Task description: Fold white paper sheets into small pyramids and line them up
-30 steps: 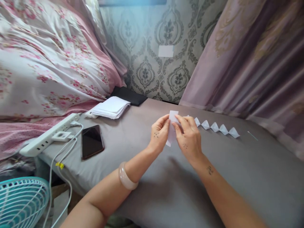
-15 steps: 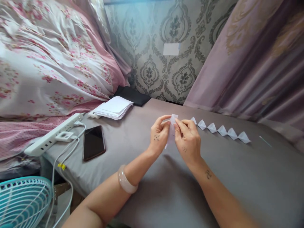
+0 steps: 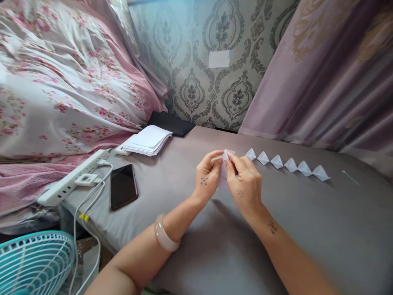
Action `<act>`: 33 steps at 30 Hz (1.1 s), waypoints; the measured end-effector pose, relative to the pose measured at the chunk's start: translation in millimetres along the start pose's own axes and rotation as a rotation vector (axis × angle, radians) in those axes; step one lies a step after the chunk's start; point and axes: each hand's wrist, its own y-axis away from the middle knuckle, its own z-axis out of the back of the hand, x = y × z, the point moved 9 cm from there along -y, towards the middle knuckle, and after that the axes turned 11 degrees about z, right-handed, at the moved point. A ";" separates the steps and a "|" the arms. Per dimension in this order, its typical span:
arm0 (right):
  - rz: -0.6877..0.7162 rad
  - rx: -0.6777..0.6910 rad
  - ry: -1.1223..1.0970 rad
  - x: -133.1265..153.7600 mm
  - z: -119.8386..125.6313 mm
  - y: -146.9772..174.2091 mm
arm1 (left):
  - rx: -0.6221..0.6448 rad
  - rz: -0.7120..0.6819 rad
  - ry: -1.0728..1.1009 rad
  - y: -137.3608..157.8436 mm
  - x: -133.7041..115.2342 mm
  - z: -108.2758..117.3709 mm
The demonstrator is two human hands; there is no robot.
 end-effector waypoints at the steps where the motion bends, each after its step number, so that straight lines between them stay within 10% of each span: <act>1: 0.002 0.005 0.003 0.3 -0.8 0.4 | 0.000 -0.002 -0.003 -0.2 0.3 0.0; 33: -0.306 -0.093 -0.355 -21.7 -0.6 1.8 | -0.015 -0.136 -0.112 2.2 -7.4 -0.8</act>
